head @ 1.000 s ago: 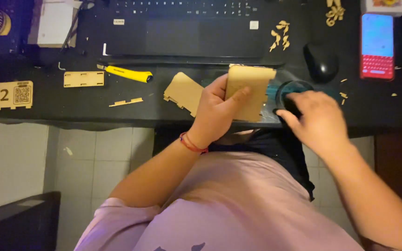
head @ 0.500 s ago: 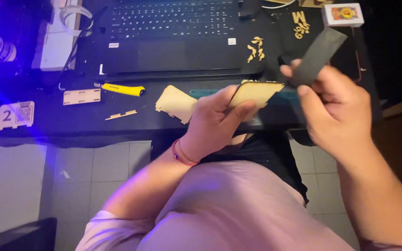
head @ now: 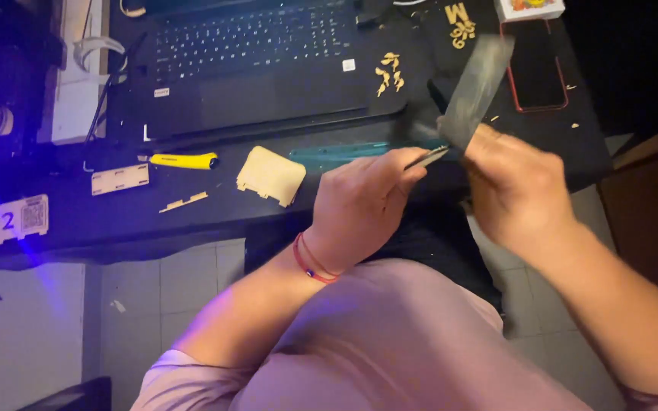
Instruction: Sanding the edges of laser-cut wooden pieces to remove burrs and smooth the finish.
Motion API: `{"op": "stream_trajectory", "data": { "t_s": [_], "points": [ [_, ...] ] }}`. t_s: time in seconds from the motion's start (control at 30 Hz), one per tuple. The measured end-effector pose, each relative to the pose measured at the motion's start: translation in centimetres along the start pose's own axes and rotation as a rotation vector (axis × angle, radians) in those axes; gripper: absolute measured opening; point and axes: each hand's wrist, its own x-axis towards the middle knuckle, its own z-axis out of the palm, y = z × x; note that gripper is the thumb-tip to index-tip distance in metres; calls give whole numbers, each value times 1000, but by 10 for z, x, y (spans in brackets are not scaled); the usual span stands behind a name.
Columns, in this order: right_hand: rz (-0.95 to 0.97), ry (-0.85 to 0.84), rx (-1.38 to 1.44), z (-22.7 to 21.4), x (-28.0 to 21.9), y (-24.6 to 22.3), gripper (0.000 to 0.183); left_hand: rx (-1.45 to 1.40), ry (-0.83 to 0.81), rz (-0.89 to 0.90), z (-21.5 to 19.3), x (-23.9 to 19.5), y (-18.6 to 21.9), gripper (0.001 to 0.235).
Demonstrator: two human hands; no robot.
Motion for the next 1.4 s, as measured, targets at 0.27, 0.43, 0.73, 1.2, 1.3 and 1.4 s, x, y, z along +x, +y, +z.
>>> {"op": "stream_trajectory", "data": {
  "t_s": [0.27,0.43,0.73,1.2,1.3,1.4],
  "points": [
    [52,89,30,-6,-10,3,39,-11,-137,-23,11,16,15,24],
    [39,67,241,-17,-8,-6,36,-69,-220,-31,19,21,20,14],
    [225,124,35,-8,-36,22,31,-142,-257,-90,24,35,28,20],
    [312,203,57,-18,-46,9,27,-187,-424,-161,50,35,44,21],
    [287,232,56,-22,-46,7,30,-204,-418,-129,43,40,49,10],
    [455,94,-83,-13,-70,28,39,-192,-350,-122,41,38,44,23]
  ]
}}
